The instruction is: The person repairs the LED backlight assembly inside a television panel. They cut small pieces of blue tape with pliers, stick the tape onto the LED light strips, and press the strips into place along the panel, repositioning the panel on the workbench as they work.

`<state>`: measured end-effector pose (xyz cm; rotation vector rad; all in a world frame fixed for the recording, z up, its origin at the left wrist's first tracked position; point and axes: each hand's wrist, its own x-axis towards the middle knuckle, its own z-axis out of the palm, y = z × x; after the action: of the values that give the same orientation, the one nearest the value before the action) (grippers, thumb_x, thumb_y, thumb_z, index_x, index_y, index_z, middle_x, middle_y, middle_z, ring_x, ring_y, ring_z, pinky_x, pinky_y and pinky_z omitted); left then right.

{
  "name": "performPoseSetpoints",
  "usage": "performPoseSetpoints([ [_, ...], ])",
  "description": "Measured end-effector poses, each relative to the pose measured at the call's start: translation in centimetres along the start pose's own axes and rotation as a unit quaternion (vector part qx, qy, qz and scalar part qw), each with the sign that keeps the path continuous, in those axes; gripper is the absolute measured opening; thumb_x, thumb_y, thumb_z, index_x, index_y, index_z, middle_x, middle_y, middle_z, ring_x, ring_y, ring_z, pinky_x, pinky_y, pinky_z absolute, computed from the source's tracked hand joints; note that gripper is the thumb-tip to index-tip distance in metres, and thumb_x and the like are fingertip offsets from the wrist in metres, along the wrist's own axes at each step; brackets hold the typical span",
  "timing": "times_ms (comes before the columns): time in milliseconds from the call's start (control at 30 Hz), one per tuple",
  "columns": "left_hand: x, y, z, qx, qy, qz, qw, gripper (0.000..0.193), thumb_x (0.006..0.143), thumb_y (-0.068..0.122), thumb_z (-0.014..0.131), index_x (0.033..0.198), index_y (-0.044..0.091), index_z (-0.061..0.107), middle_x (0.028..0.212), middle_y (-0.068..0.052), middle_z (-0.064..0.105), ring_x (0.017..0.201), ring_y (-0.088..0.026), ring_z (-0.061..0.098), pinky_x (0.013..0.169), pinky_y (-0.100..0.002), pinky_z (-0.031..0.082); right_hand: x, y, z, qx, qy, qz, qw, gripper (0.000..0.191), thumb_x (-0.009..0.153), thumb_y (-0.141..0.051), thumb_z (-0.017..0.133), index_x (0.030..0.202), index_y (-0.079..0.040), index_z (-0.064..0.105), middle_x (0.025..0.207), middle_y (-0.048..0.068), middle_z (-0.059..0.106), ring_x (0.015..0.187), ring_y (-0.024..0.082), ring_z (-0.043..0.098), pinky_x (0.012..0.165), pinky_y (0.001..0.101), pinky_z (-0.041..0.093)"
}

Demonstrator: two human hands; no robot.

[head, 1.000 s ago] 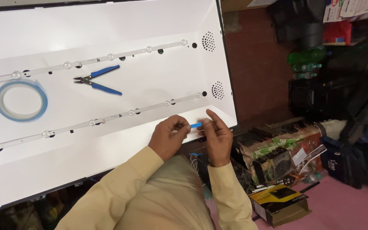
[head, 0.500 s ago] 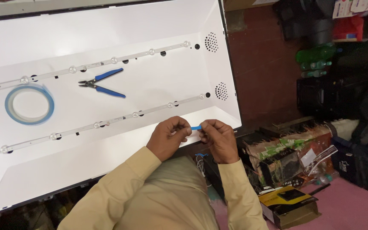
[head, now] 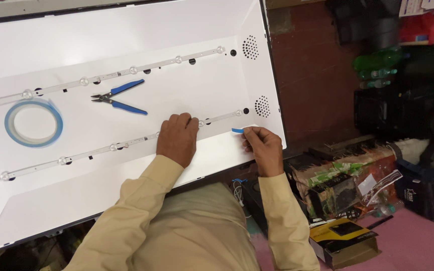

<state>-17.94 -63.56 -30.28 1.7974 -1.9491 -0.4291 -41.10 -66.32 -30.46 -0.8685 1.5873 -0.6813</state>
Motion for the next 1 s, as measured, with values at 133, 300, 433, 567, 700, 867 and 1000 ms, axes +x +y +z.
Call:
performPoseSetpoints([
  [133,0.5,-0.6,0.0,0.053,0.021,0.069,0.996,0.020,0.083,0.004,0.064,0.103,0.005,0.067,0.099,-0.009,0.058,0.094,-0.027,0.056,0.080,-0.041,0.046,0.6,-0.1,0.3,-0.007,-0.010,0.001,1.000,0.018,0.095,-0.013,0.070,0.098,0.004,0.075,0.081,0.005,0.072,0.065,0.009,0.062,0.060,0.0246,0.052],
  [300,0.9,-1.7,0.0,0.107,-0.036,0.131,0.985,0.019,0.081,0.006,0.064,0.100,0.004,0.066,0.094,-0.009,0.057,0.090,-0.026,0.056,0.076,-0.037,0.047,0.9,-0.3,0.8,-0.013,-0.009,-0.005,1.000,0.019,0.094,-0.013,0.071,0.097,0.005,0.075,0.081,0.006,0.072,0.065,0.009,0.061,0.059,0.0248,0.051],
  [433,1.2,-2.1,0.0,0.074,-0.034,0.126,0.989,0.009,0.082,0.005,0.065,0.091,0.006,0.063,0.091,-0.009,0.058,0.087,-0.027,0.057,0.071,-0.038,0.048,1.3,-0.5,1.6,-0.008,-0.013,0.021,1.000,0.020,0.093,-0.014,0.071,0.097,0.005,0.075,0.076,0.005,0.071,0.061,0.009,0.059,0.055,0.0252,0.049],
  [567,1.4,-2.5,0.0,0.037,-0.018,0.118,0.992,0.006,0.084,0.005,0.067,0.086,0.006,0.061,0.090,-0.010,0.058,0.085,-0.028,0.058,0.070,-0.040,0.049,2.4,-0.8,2.7,0.023,-0.030,0.049,0.998,0.020,0.092,-0.014,0.073,0.097,0.006,0.074,0.072,0.004,0.067,0.054,0.009,0.054,0.047,0.0251,0.043],
  [700,1.4,-2.8,0.2,-0.016,0.007,0.093,0.996,0.006,0.088,0.008,0.068,0.088,0.006,0.062,0.091,-0.010,0.058,0.085,-0.029,0.057,0.072,-0.042,0.049,3.2,-0.9,3.6,0.020,-0.022,0.070,0.997,0.020,0.092,-0.015,0.073,0.096,0.004,0.074,0.068,0.003,0.064,0.048,0.007,0.051,0.043,0.0243,0.040],
  [867,1.2,-3.3,0.1,-0.065,0.002,0.062,0.996,0.006,0.089,0.011,0.070,0.089,0.007,0.065,0.092,-0.008,0.059,0.086,-0.029,0.058,0.075,-0.043,0.050,3.8,-0.8,4.5,-0.009,0.001,0.062,0.998,0.019,0.090,-0.016,0.073,0.093,0.003,0.076,0.067,0.002,0.066,0.048,0.007,0.053,0.043,0.0240,0.040],
  [1000,1.2,-3.4,0.0,-0.065,-0.006,0.050,0.997,0.006,0.089,0.011,0.071,0.089,0.007,0.066,0.092,-0.008,0.059,0.087,-0.030,0.058,0.076,-0.043,0.051,3.7,-0.8,5.0,-0.025,0.021,0.061,0.998,0.019,0.088,-0.016,0.075,0.090,0.004,0.076,0.066,0.003,0.067,0.049,0.008,0.054,0.044,0.0242,0.041],
])
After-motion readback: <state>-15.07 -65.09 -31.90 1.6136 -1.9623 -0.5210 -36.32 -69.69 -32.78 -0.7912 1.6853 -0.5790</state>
